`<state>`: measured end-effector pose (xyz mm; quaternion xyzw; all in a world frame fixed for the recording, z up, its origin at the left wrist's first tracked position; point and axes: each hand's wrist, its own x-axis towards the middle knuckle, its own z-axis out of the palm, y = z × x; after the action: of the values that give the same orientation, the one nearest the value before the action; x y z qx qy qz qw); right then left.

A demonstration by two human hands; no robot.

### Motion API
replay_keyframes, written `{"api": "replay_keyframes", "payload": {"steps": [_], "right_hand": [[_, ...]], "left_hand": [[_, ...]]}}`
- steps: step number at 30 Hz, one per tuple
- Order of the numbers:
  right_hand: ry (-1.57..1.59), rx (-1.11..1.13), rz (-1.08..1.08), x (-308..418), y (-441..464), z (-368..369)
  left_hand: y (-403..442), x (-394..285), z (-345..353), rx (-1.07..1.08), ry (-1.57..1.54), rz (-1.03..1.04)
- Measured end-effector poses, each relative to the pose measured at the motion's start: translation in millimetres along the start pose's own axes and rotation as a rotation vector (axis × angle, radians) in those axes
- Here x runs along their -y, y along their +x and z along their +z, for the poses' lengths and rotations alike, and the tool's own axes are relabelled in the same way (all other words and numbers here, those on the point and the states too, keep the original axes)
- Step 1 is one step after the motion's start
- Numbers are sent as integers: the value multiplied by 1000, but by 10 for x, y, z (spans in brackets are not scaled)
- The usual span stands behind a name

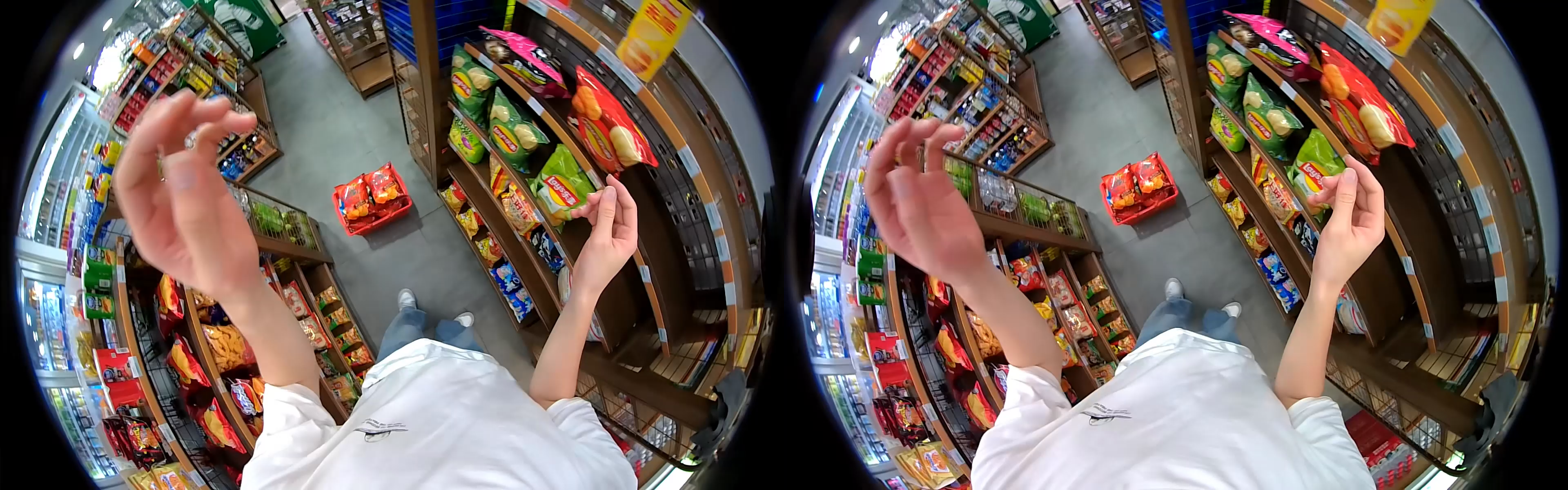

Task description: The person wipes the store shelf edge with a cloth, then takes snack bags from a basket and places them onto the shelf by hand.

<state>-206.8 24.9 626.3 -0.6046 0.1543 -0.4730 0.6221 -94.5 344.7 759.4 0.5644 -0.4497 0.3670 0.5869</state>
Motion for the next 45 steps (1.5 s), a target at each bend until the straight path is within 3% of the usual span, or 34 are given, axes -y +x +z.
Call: {"api": "replay_keyframes", "payload": {"steps": [3, 10, 17, 27, 31, 33, 37, 45], "right_hand": [[-105, 15, 5, 57, -44, 196], [-157, 131, -21, 186, -300, 787], [-183, 249, 8, 120, -502, 1513], [-230, 440, 92, -125, -582, 2095], [-248, 488, 124, -317, -564, 2151], [-233, 523, 118, -420, -490, 2136], [-212, 463, 156, -676, -253, 2017], [-301, 448, 341, -1459, -284, 1692]], "left_hand": [[-326, 141, -218, -174, 48, -149], [-888, 438, -843, -267, -32, -389], [-1152, 682, -1640, -374, 23, -512], [-1446, 841, -1962, -480, 172, -708], [-1530, 873, -1930, -370, 217, -880], [-1520, 880, -1899, -289, 328, -1025], [-1704, 986, -1832, -98, 691, -1056], [-2456, 1138, -1577, 163, 702, -1329]]}}
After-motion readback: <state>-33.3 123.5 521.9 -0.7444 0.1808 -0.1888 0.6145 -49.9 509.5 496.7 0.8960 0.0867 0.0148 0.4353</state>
